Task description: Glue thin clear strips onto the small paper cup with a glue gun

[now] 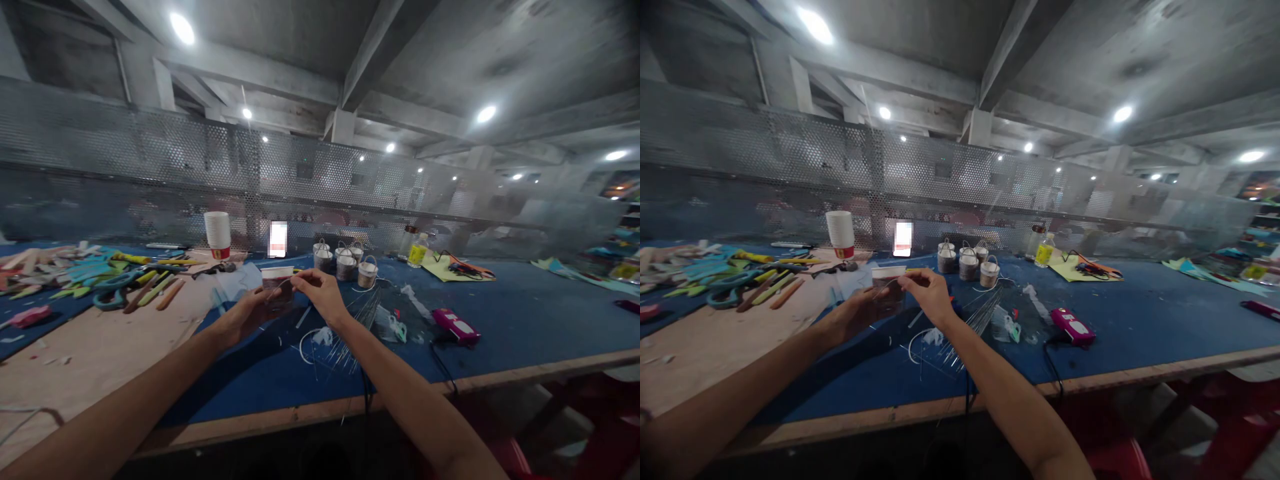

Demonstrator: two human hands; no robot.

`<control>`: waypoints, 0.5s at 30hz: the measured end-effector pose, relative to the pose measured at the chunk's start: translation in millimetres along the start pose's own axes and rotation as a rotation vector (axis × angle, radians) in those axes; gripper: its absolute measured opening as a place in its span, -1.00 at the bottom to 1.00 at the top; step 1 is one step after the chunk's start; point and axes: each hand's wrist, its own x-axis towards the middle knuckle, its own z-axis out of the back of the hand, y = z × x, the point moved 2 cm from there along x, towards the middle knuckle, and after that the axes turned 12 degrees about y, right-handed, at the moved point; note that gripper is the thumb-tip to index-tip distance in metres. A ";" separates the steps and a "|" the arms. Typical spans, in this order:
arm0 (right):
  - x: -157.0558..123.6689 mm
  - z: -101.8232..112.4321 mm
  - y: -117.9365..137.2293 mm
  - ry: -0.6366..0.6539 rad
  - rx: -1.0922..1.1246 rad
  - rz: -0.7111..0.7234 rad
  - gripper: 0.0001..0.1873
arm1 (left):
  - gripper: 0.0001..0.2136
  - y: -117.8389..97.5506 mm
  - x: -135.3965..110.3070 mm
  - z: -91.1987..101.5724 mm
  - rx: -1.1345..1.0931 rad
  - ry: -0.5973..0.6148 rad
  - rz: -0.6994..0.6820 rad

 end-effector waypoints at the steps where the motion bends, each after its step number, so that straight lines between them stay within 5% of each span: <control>1: -0.6 -1.2 -3.0 0.003 0.011 -0.006 -0.67 | -0.63 -0.6 -1.1 -1.9 0.004 0.012 0.004; 15: -9.3 2.4 -5.6 -0.133 -0.290 0.077 -0.76 | -0.70 -3.2 -5.6 -9.0 -0.073 -0.009 0.040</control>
